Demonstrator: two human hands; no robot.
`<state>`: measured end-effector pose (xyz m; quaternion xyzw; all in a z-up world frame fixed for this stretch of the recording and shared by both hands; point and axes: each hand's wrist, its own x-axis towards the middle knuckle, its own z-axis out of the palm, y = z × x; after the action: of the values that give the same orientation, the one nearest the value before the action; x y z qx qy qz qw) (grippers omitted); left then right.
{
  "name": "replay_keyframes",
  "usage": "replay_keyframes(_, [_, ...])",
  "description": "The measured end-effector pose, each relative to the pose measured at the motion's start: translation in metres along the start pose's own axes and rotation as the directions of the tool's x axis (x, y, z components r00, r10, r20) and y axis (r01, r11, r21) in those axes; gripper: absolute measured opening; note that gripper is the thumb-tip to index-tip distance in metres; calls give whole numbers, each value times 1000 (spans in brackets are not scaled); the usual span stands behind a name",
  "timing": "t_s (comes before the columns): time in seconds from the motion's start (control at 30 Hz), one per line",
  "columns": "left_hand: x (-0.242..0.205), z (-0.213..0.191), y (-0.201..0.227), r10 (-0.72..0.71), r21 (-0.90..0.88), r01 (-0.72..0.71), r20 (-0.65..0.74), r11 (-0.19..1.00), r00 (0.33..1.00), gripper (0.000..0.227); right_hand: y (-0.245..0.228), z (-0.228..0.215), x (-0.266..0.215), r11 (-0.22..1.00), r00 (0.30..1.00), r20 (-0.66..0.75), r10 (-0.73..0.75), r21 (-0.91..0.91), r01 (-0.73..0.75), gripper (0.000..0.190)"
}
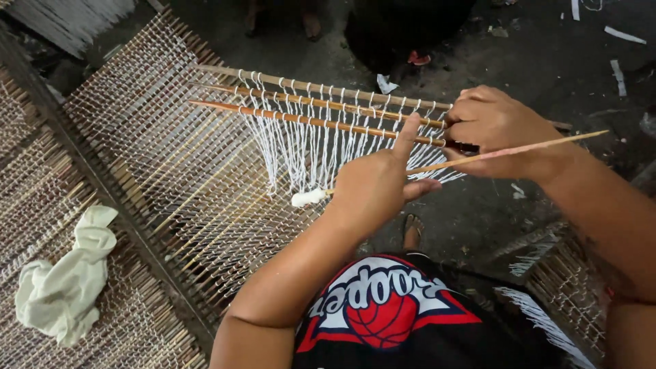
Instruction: The person holds a wooden frame with multiple white cotton wicks and dips them into a large black basin of liquid. They use a thin stick to adjust the wicks in the liquid, then lift the frame and place it on a metal rack. The person repeats this process with another frame of wicks.
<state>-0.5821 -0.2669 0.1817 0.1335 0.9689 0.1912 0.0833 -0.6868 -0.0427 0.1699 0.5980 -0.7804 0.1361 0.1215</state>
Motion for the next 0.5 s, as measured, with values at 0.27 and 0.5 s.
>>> replay_keyframes(0.27, [42, 5, 13, 5, -12, -4, 17, 1000, 1000, 99, 35, 0, -17, 999, 1000, 2, 8, -32, -8, 11])
replay_keyframes(0.5, [65, -3, 24, 59, -73, -62, -41, 995, 997, 108, 89, -4, -34, 1000, 999, 35, 21, -3, -21, 14])
